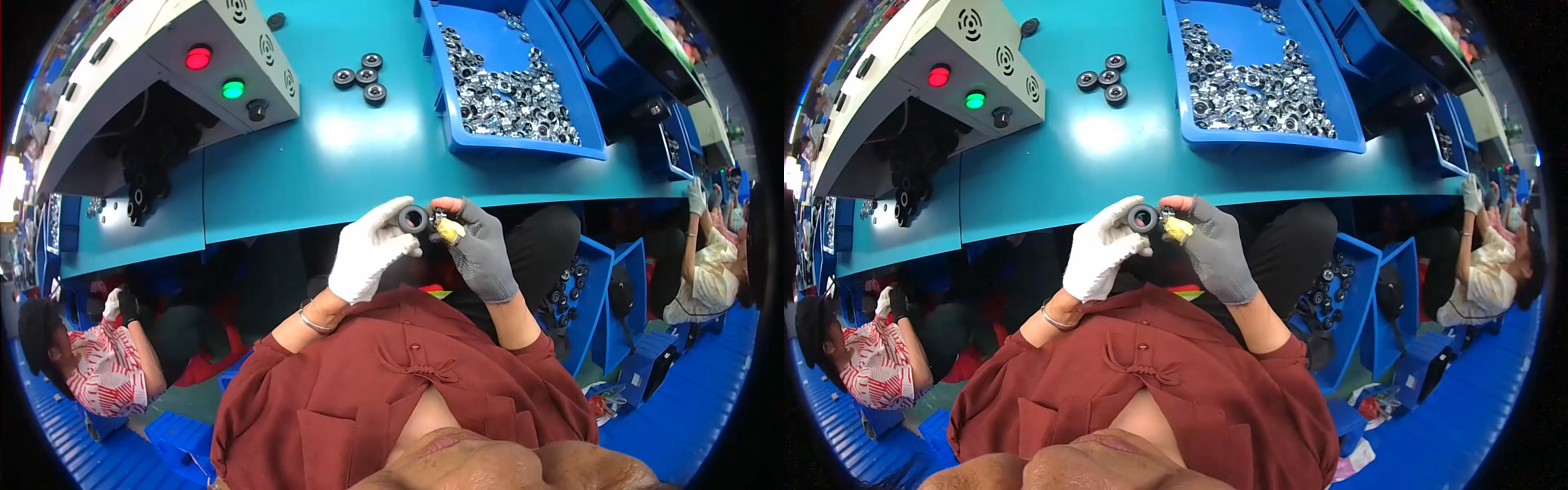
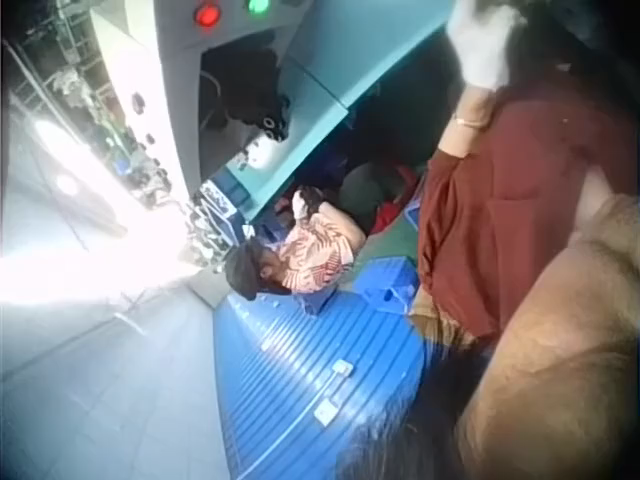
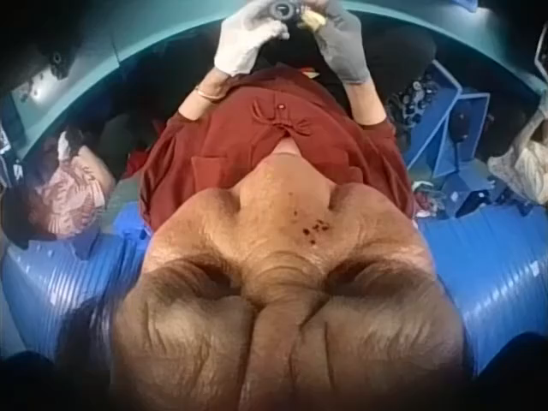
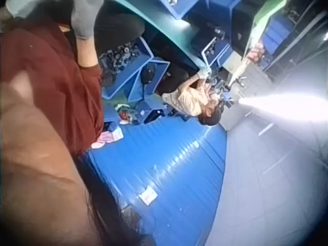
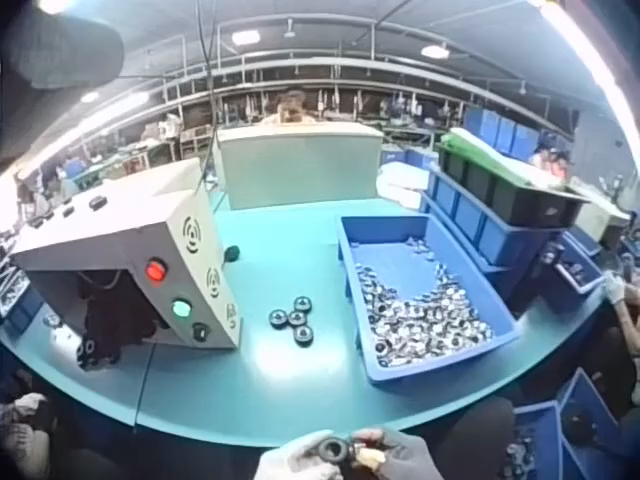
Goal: Assembling small metal bearings and components into circular housings at a factory workstation.
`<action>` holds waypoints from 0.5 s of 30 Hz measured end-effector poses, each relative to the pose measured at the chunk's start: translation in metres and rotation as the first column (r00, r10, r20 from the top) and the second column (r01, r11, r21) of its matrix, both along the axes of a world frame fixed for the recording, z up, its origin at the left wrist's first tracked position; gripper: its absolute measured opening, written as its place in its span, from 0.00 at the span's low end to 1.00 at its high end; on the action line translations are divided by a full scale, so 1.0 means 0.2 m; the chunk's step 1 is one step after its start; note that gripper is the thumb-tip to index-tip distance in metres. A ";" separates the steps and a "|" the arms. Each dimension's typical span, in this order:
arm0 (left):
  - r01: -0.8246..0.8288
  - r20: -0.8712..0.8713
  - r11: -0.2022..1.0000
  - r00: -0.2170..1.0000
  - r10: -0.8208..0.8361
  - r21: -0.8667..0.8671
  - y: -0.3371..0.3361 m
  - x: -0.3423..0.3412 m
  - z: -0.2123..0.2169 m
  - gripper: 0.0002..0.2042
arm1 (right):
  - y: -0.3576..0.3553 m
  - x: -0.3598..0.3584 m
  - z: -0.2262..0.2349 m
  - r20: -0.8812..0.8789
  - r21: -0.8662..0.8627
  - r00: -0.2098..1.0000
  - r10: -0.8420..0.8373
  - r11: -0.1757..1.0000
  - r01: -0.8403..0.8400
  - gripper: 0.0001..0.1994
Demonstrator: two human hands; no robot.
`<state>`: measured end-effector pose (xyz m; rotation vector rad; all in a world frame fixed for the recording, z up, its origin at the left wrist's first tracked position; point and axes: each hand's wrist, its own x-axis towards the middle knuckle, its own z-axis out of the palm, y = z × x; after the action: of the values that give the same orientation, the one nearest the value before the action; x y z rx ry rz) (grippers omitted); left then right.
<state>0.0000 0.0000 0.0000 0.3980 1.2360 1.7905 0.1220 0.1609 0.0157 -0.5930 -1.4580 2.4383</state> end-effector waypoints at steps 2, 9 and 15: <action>-0.010 -0.047 0.999 0.999 0.008 -0.030 -0.02 0.00 0.02 0.26 | -0.03 0.00 0.01 -0.012 0.004 1.000 -0.013 1.000 0.013 0.16; -0.007 -0.131 0.999 0.991 0.002 -0.038 0.02 0.03 0.03 0.25 | 0.00 0.02 0.04 -0.027 0.088 0.999 -0.019 0.996 0.021 0.16; -0.021 -0.130 0.999 0.991 0.027 0.044 0.00 0.04 0.03 0.25 | -0.02 0.03 0.04 -0.038 0.079 0.999 0.005 0.997 -0.002 0.16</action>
<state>0.0085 0.0003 0.0060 0.5346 1.2995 1.8376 0.1274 0.1574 0.0243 -0.5245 -1.5331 2.3682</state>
